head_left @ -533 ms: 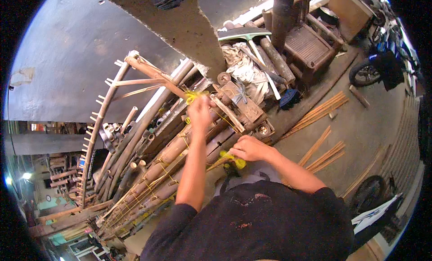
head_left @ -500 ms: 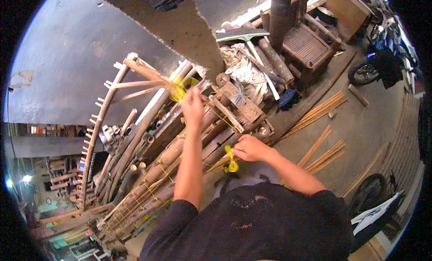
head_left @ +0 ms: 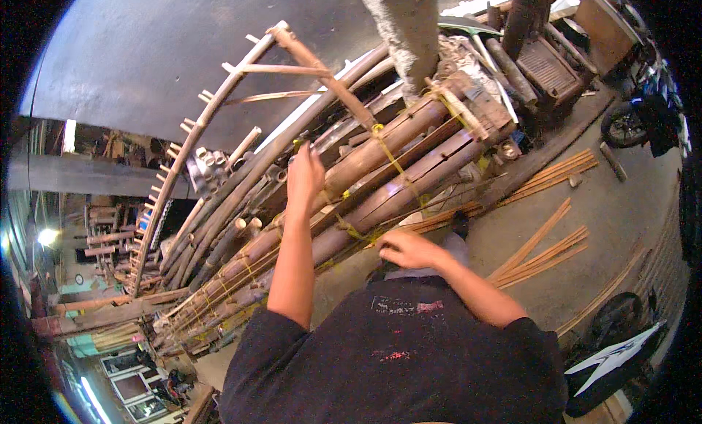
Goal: The person repeatedly picks up thin bamboo rods and secures them to a larger bamboo frame using yellow string. They wrap the string around the rods and frame, then tie knots to hold them in place. The process is repeated multiple times along the length of the frame.
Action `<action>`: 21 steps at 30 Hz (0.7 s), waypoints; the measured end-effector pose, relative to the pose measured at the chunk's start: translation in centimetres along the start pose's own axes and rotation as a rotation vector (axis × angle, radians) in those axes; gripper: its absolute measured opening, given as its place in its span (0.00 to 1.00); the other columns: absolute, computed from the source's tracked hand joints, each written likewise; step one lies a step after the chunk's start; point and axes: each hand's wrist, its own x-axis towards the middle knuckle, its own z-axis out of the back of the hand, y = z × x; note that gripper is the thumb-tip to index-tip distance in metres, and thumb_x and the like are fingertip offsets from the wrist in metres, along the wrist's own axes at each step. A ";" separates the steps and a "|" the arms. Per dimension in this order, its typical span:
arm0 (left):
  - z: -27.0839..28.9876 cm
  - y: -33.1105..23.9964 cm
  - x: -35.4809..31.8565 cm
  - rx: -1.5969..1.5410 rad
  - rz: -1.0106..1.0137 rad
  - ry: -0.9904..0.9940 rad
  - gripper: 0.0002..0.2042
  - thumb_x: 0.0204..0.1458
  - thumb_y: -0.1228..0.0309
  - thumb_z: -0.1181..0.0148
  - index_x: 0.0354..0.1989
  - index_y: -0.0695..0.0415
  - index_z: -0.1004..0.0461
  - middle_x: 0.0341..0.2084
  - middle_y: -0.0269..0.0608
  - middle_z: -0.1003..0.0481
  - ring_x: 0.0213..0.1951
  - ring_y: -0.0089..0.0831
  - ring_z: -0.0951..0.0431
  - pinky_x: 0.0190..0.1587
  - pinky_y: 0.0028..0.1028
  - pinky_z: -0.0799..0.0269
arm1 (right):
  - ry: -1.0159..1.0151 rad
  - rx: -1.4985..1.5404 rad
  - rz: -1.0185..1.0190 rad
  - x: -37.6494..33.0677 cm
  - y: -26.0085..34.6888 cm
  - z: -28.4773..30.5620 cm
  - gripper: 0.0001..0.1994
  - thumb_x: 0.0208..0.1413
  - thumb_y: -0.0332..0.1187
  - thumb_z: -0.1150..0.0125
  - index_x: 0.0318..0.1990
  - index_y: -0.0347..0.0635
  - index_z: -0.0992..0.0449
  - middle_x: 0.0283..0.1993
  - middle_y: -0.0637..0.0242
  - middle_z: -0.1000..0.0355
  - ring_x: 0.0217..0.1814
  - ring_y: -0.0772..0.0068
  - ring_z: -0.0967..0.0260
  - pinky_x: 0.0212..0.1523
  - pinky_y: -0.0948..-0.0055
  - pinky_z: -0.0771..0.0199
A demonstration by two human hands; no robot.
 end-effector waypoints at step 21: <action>-3.5 9.7 -12.1 0.120 -0.104 0.228 0.11 0.53 0.65 0.41 0.40 0.56 0.30 0.32 0.48 0.24 0.42 0.50 0.25 0.50 0.56 0.43 | -1.039 0.624 0.166 14.2 9.9 -10.4 0.11 0.63 0.36 0.57 0.30 0.43 0.33 0.27 0.68 0.35 0.31 0.71 0.36 0.36 0.65 0.33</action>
